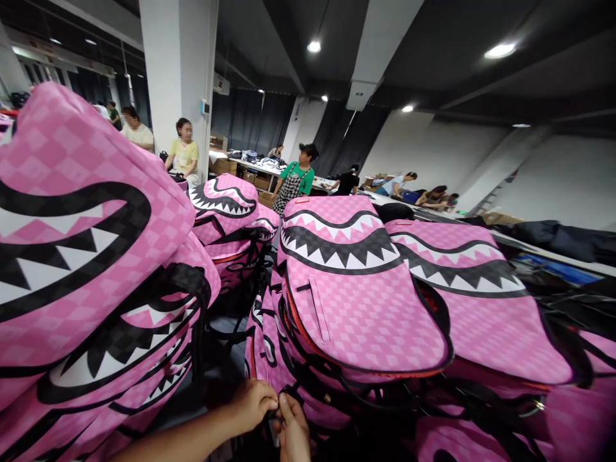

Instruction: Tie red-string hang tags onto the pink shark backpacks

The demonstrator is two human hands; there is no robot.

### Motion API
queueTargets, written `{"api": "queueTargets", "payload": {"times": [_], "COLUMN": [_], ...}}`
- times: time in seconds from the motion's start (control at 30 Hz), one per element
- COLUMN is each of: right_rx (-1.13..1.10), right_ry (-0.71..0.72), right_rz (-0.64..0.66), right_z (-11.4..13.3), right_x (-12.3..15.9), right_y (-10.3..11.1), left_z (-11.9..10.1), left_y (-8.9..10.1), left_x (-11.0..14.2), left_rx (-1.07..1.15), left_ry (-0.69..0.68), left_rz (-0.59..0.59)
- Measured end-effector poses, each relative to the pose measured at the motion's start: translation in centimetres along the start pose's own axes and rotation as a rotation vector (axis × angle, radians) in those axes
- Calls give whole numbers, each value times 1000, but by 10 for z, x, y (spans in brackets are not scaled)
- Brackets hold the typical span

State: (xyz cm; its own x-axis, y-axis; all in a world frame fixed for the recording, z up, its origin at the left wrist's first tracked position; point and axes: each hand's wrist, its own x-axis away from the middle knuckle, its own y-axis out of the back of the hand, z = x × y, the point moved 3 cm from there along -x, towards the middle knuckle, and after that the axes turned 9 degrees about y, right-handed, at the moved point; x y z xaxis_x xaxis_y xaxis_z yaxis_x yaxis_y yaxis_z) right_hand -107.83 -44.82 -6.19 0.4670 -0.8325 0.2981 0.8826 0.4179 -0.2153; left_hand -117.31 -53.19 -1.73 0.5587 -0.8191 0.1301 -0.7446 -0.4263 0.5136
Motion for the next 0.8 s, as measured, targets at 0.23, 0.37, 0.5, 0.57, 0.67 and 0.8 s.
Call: {"api": "queueTargets", "payload": {"times": [0.23,0.37,0.5,0.57,0.67,0.8], "right_rx": [-8,-37,-67,-42,27,136], "right_ry": [16,3,-6,14,76,174], "right_rz": [-48,-79,-102,-97,-82,-81], "right_z": [-3,-4,-7,-9,-11,-14], "right_x": [1,3,2,1,-1,-4], "right_y": [-2,-1,0,1,2,6], "left_z": [6,4,5,6,7,7], "left_y": [-6,-5,-4,-4,-5,-7], "left_x": [-5,-6,-6,-6,-5,-4], "left_rx": [-4,4,-3,-13,-15,25], "left_ry": [113,123,131,142,159,191], "left_rz": [-27,-8,20,8,-3,5]}}
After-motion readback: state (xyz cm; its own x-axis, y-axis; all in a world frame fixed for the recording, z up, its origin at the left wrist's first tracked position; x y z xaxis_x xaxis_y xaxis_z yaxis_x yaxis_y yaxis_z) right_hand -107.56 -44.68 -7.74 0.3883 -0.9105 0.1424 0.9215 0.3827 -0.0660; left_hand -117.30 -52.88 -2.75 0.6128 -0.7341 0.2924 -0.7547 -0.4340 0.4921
